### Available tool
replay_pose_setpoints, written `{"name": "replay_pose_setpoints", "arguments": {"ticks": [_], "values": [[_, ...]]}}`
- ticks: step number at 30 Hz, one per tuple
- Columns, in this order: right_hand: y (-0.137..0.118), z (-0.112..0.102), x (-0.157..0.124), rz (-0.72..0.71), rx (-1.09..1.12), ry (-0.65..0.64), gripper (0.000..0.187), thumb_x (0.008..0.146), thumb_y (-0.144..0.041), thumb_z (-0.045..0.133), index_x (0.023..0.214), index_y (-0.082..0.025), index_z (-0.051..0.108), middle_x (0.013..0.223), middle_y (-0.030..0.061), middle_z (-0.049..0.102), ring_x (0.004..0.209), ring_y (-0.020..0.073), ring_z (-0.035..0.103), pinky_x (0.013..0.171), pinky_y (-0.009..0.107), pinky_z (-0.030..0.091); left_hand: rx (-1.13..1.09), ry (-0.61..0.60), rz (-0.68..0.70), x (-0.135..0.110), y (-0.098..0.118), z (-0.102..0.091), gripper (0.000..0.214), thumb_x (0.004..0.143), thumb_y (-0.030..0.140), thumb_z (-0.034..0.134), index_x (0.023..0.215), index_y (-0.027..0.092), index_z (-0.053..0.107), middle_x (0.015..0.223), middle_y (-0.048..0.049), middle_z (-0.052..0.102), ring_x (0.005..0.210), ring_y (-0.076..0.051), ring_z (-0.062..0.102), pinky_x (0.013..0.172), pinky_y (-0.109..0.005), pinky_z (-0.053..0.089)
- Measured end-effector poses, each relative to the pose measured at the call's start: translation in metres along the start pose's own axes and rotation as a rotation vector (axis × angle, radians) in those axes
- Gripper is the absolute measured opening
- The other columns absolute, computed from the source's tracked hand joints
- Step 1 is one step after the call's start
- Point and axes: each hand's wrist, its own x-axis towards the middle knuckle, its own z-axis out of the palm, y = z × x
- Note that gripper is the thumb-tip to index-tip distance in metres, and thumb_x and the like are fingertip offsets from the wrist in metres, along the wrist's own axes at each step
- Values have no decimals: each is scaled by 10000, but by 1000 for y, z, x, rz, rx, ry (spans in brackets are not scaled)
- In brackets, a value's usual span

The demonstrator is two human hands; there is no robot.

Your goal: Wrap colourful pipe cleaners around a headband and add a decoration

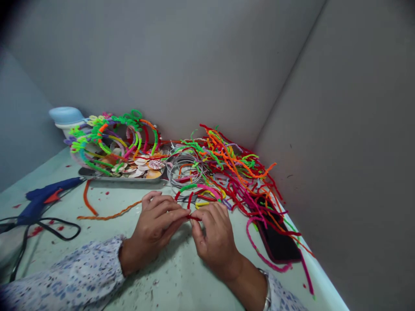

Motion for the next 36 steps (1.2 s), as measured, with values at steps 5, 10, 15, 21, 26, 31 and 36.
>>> {"name": "replay_pose_setpoints", "arguments": {"ticks": [5,10,15,21,26,31,36], "values": [[0,0,-1,10,-1,5,111,871,-113,526,950,-189,540,844,48,597,819,201,522,768,386,397,19,6,-3,1,0,-1,73,874,197,631,908,243,677,833,18,721,880,-177,580,952,-430,264],[1,0,-1,10,-1,8,98,865,-116,539,940,-181,540,844,50,598,822,202,523,773,387,395,46,15,23,1,-1,0,69,876,198,630,904,238,678,829,16,724,882,-177,582,963,-433,265],[0,0,0,5,1,12,101,868,-116,533,943,-184,538,844,47,600,816,201,525,769,383,396,67,6,45,0,-1,0,87,872,179,629,924,230,677,848,13,726,882,-181,588,953,-444,279],[0,0,0,1,-10,7,94,869,-123,533,939,-184,545,836,52,604,813,207,528,765,391,395,95,-10,91,-2,-2,0,134,871,141,615,954,235,665,860,18,722,892,-185,597,956,-463,275],[2,0,-1,-12,-12,-3,95,867,-118,538,940,-178,541,845,55,609,818,202,530,770,391,398,121,-38,102,-3,-1,0,121,887,146,587,961,221,646,860,9,707,902,-190,588,961,-466,280],[1,0,0,-27,-27,-19,89,868,-119,525,933,-178,536,845,62,614,823,209,531,778,404,399,162,-114,82,-5,-1,2,107,914,150,519,947,181,616,876,-23,687,888,-203,557,935,-459,303],[1,-1,1,-33,-21,-25,106,866,-110,518,944,-179,540,849,56,615,822,205,528,770,395,398,156,-163,48,-6,-2,7,128,906,118,490,956,173,594,892,-46,666,915,-222,532,943,-466,302]]}}
